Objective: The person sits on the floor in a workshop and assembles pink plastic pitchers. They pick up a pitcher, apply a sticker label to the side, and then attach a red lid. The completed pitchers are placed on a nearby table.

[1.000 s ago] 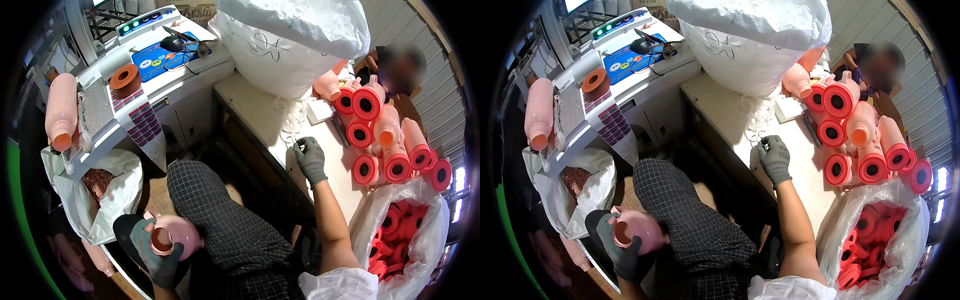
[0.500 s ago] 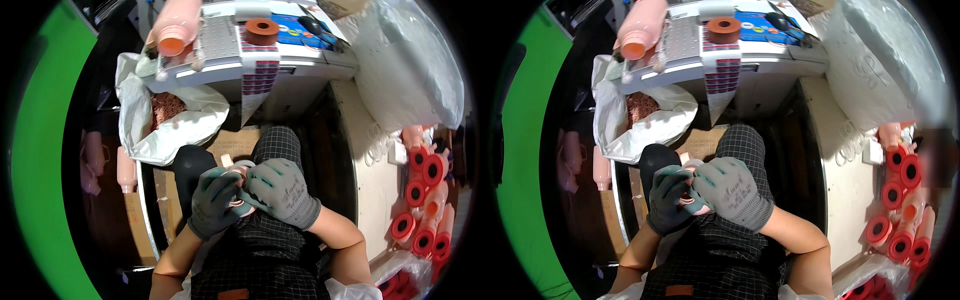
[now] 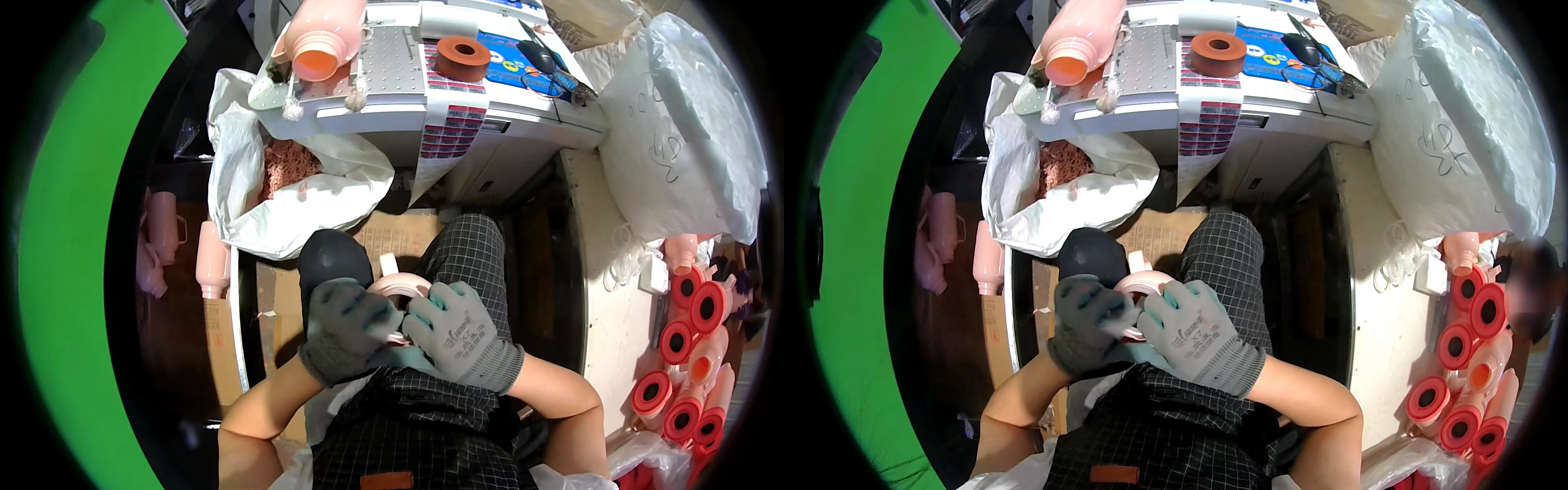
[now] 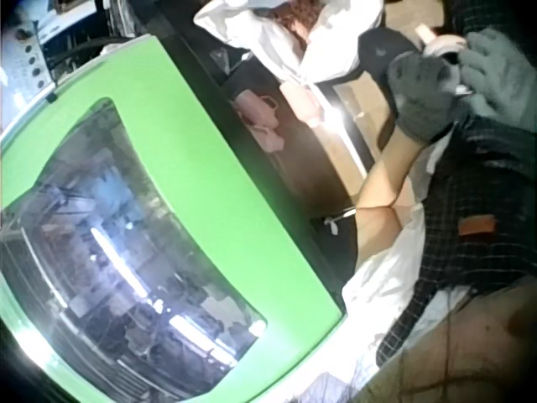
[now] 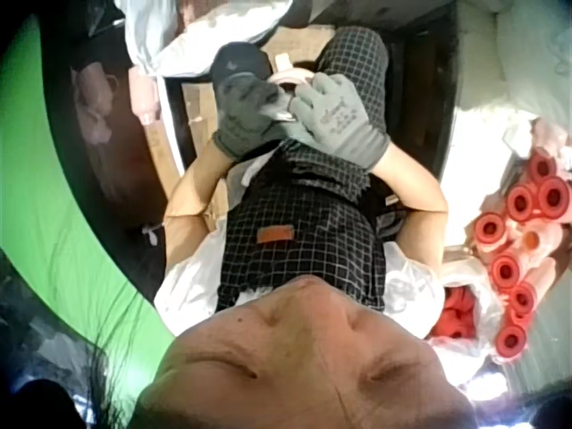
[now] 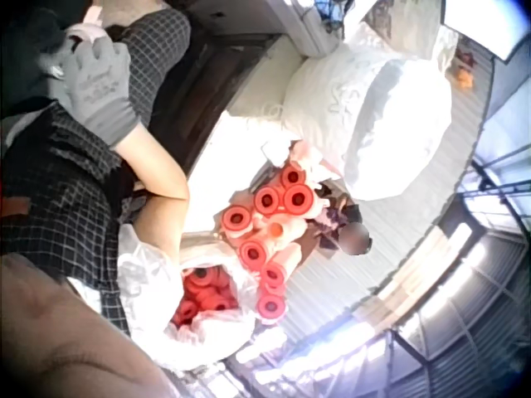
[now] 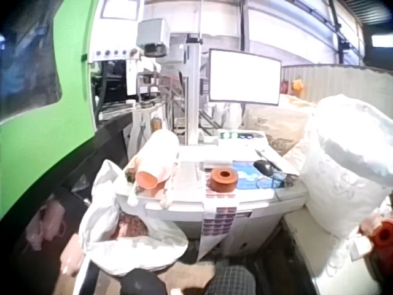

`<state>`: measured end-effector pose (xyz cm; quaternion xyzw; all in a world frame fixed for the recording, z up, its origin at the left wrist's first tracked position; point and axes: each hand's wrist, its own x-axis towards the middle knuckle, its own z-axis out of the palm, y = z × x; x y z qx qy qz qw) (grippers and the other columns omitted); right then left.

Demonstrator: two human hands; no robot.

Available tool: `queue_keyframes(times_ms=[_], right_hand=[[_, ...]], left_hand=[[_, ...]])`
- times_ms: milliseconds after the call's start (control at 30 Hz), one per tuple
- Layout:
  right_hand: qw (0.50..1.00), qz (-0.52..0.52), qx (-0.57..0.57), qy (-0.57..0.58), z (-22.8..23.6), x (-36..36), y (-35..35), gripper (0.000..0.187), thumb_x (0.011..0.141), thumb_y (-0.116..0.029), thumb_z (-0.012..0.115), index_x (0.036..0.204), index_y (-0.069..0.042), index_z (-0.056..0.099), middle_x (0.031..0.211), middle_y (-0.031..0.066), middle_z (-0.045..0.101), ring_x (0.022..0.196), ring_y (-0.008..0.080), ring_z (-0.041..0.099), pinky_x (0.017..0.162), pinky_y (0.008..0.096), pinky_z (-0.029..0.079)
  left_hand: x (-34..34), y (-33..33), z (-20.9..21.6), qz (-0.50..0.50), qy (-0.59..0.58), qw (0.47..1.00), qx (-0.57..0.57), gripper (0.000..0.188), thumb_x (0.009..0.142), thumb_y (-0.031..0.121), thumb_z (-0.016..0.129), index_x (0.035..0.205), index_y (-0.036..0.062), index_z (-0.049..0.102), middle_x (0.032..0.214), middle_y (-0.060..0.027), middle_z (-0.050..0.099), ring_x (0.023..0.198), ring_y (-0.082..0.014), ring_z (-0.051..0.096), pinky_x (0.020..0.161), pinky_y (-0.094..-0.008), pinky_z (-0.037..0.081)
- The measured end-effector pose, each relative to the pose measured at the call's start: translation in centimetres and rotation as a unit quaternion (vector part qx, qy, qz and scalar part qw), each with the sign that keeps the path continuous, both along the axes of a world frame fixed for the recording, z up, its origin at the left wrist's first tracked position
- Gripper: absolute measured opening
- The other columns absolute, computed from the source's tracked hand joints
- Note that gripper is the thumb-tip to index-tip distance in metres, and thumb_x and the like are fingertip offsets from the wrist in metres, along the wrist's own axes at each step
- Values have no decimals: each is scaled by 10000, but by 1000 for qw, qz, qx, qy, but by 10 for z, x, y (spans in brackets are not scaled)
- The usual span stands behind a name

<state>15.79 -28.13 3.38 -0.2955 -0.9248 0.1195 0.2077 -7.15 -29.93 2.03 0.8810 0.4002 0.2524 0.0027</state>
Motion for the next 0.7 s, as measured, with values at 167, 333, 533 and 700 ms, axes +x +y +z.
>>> queue_keyframes(times_ms=[167,333,533,700], right_hand=[[995,-8,83,49,-17,-5,0,323,824,-391,761,899,-91,668,1064,75,643,878,236,584,723,381,452],[998,-3,61,10,-12,3,-5,222,840,-316,724,936,-115,715,1127,119,658,933,252,584,748,387,472],[998,2,43,45,-18,6,-7,173,815,-280,706,889,-125,684,960,62,605,886,242,579,741,386,469],[997,-16,49,61,-24,5,-10,216,796,-299,752,888,-117,680,949,62,609,876,241,581,744,388,465]], left_hand=[[10,-1,18,88,66,992,-57,362,766,305,756,1071,116,712,1037,-75,641,1000,-330,603,946,-513,449],[20,41,52,7,101,992,-79,204,750,253,752,872,91,732,939,-86,600,974,-309,617,833,-448,501],[16,48,46,-46,118,971,-202,248,728,308,795,843,96,736,985,-85,631,997,-276,649,814,-425,523],[21,39,33,-3,117,982,-145,159,763,251,771,815,111,715,908,-87,650,817,-258,692,687,-387,548]])
